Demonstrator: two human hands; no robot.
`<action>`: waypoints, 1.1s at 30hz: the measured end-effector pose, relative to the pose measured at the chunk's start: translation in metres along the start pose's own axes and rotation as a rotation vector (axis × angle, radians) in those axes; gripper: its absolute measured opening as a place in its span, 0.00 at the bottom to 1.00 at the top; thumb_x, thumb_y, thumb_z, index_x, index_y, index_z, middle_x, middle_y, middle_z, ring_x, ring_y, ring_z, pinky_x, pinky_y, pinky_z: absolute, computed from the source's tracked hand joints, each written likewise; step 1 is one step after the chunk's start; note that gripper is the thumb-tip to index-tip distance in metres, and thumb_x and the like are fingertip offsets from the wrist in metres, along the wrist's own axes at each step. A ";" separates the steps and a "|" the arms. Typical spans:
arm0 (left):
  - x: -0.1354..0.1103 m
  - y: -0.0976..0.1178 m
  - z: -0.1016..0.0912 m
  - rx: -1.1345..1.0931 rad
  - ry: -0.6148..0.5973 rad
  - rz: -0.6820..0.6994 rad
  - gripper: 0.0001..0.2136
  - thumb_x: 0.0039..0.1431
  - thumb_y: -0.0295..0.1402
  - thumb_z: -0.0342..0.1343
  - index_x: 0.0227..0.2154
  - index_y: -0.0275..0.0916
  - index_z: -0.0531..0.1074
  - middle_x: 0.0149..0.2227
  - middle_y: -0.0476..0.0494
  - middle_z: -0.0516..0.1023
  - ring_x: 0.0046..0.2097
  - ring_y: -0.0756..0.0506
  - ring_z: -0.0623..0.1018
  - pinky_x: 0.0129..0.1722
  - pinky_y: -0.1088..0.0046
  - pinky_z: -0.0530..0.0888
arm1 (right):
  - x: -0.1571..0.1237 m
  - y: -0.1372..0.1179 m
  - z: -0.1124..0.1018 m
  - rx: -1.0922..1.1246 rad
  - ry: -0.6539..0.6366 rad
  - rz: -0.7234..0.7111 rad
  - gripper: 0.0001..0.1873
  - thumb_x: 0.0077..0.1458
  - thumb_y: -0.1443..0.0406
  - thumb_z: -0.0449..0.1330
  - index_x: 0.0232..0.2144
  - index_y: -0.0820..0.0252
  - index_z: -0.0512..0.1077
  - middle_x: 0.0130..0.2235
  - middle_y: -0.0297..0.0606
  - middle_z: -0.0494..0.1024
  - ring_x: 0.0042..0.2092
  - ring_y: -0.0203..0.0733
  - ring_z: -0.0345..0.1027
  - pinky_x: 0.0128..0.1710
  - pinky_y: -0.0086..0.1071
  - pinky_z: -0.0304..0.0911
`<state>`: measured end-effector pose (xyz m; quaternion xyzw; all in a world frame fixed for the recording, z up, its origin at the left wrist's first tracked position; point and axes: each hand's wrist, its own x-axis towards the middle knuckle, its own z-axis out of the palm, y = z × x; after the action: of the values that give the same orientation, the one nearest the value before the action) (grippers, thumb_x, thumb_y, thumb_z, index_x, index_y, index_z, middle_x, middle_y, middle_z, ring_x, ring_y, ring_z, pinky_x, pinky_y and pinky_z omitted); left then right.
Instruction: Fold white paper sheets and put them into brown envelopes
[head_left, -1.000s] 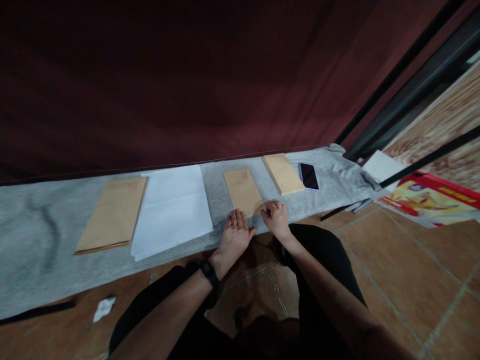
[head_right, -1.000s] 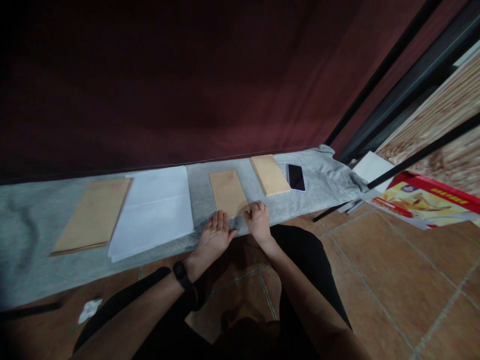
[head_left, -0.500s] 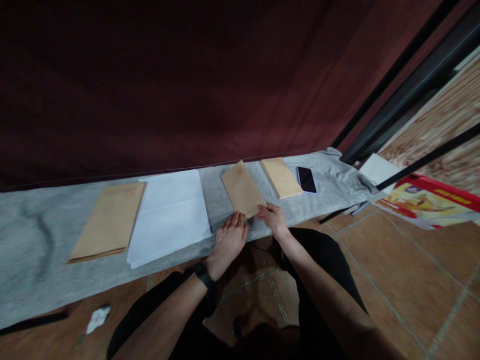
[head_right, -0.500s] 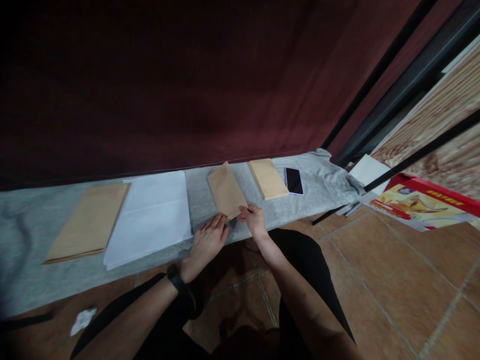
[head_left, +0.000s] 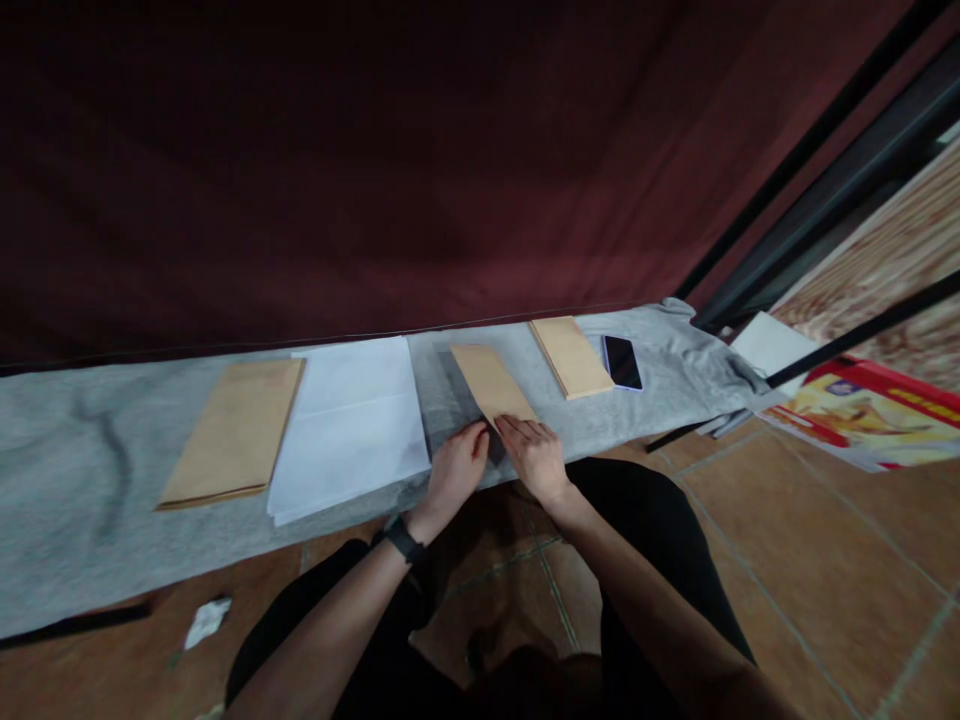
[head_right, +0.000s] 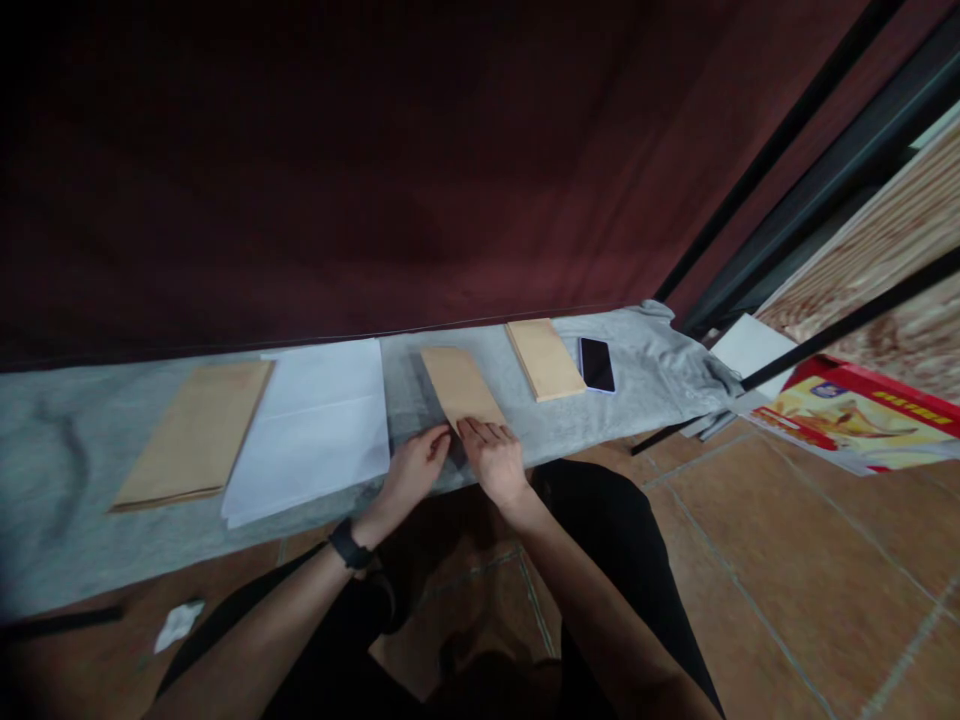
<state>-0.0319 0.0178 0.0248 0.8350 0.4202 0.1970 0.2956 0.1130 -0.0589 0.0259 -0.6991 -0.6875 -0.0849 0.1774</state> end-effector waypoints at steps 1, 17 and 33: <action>-0.004 0.002 -0.003 0.121 0.028 0.034 0.13 0.68 0.30 0.47 0.48 0.38 0.75 0.47 0.38 0.81 0.48 0.41 0.81 0.49 0.64 0.76 | -0.003 -0.002 0.006 0.005 -0.024 -0.015 0.18 0.67 0.68 0.54 0.56 0.56 0.73 0.56 0.43 0.78 0.49 0.47 0.75 0.48 0.39 0.67; -0.016 0.003 0.005 0.632 -0.077 0.349 0.22 0.64 0.20 0.44 0.60 0.30 0.66 0.59 0.28 0.73 0.60 0.40 0.74 0.54 0.64 0.74 | -0.009 -0.005 0.039 0.283 -0.032 0.064 0.21 0.63 0.73 0.54 0.56 0.58 0.75 0.56 0.44 0.77 0.53 0.51 0.72 0.57 0.47 0.65; -0.002 -0.009 -0.012 0.729 -0.140 0.365 0.14 0.64 0.20 0.48 0.48 0.34 0.72 0.51 0.33 0.76 0.51 0.40 0.78 0.47 0.64 0.76 | -0.037 0.014 0.024 0.289 -0.089 0.015 0.27 0.71 0.61 0.46 0.68 0.59 0.57 0.68 0.44 0.63 0.69 0.46 0.53 0.70 0.49 0.47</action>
<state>-0.0449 0.0244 0.0275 0.9573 0.2861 0.0271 -0.0315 0.1221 -0.0848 -0.0115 -0.6743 -0.6946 0.0471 0.2463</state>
